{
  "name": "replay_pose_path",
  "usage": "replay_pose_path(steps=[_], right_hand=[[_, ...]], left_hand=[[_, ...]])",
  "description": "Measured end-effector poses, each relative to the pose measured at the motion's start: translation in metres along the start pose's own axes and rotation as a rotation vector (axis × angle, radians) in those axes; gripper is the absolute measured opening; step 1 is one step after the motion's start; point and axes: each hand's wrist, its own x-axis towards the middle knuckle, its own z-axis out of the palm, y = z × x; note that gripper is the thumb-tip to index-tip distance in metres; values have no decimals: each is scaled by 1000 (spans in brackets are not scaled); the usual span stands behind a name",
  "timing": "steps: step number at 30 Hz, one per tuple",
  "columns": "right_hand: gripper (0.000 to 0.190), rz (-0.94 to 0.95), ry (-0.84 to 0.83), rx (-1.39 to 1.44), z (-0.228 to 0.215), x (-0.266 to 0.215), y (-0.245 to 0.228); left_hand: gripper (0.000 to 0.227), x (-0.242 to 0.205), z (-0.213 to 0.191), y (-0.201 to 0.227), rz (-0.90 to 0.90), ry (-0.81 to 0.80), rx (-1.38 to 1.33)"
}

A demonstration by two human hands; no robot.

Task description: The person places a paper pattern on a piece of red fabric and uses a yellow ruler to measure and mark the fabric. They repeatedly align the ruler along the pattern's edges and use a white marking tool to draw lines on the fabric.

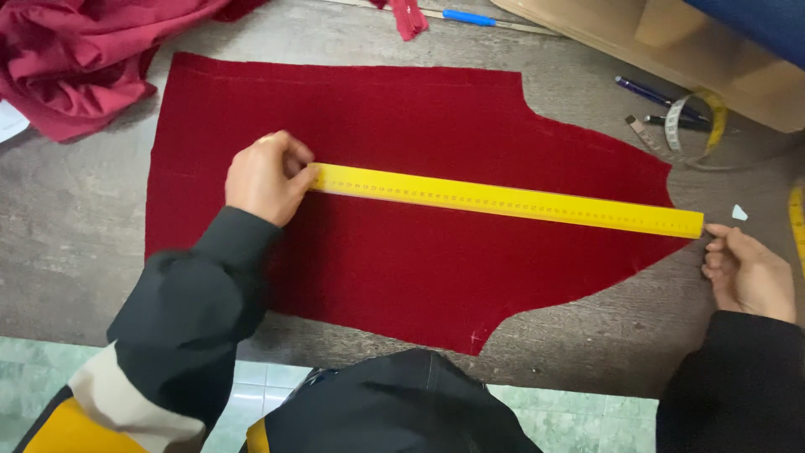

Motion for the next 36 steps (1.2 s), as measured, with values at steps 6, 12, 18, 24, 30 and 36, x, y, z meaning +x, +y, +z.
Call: replay_pose_path(steps=[6,12,18,24,30,36], right_hand=[[30,-329,446,-62,28,-22,22],[36,-587,475,-223,27,-21,39],[36,-546,464,-131,27,-18,41],[35,-550,467,-129,31,-20,36],[35,-546,493,-157,32,-20,34],[34,-535,489,-134,32,-21,34]], left_hand=[[16,48,15,74,648,-175,-83],[31,85,45,122,876,-459,192],[34,98,59,125,876,-461,128],[41,100,60,120,875,-439,117],[43,103,66,115,931,-391,151],[46,102,64,117,935,-354,162]])
